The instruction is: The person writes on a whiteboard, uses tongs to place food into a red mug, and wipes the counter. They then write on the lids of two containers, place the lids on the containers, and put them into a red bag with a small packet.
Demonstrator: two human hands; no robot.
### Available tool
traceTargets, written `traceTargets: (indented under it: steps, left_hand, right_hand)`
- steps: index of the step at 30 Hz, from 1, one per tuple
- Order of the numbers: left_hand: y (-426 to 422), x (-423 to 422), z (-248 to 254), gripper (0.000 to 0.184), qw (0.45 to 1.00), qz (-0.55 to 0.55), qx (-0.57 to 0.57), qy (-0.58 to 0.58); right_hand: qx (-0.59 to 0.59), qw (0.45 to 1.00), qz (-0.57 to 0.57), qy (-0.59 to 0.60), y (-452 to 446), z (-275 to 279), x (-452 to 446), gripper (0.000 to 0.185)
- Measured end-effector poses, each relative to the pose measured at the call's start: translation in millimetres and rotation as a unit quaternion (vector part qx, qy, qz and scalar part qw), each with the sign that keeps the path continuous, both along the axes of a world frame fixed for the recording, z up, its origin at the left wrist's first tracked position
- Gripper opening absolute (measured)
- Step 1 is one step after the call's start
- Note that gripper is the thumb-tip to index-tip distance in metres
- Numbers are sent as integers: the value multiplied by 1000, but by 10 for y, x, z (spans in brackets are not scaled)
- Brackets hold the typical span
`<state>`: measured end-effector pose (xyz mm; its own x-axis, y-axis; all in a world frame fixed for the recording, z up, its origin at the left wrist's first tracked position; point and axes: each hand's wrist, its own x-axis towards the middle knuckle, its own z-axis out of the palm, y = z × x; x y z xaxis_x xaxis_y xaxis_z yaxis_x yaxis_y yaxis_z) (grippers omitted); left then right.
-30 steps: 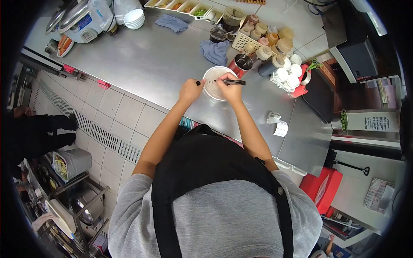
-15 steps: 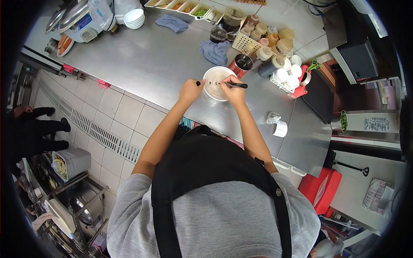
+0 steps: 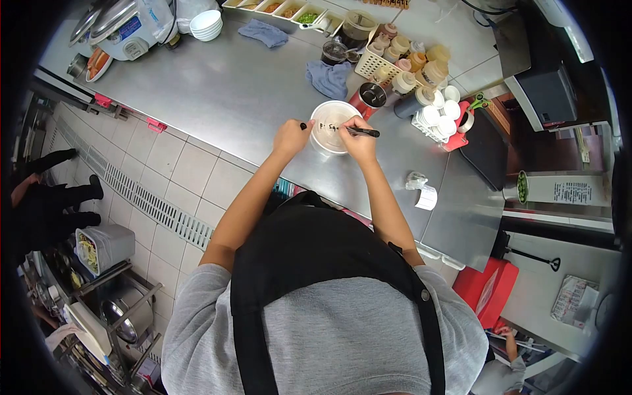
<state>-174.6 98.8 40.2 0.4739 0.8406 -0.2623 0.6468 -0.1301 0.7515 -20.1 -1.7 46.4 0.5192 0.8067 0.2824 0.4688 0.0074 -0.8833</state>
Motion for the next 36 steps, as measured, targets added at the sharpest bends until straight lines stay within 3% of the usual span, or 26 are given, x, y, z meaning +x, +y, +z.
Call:
traceTargets:
  steps: [14, 25, 27, 30, 32, 36]
  left_hand:
    - [-28, -5, 30, 44, 1000, 10, -2, 1]
    - [-49, -24, 102, 39, 1000, -6, 13, 26]
    - [-171, -62, 264, 32, 982, 17, 187, 4]
    - [-230, -71, 349, 28, 977, 3, 195, -82]
    - [-271, -56, 421, 24, 977, 1, 193, -93]
    - [-292, -49, 385, 19, 965, -19, 209, -157]
  right_hand:
    - [0, 999, 5, 39, -30, 41, 56, 10]
    - [-38, 999, 15, -11, -72, 21, 143, 11]
    - [1, 999, 4, 49, -58, 35, 148, 11]
    - [65, 987, 0, 146, -28, 268, -35, 13]
    - [110, 963, 62, 239, -7, 436, -233, 12]
    - [77, 976, 120, 167, 50, 448, -410, 18]
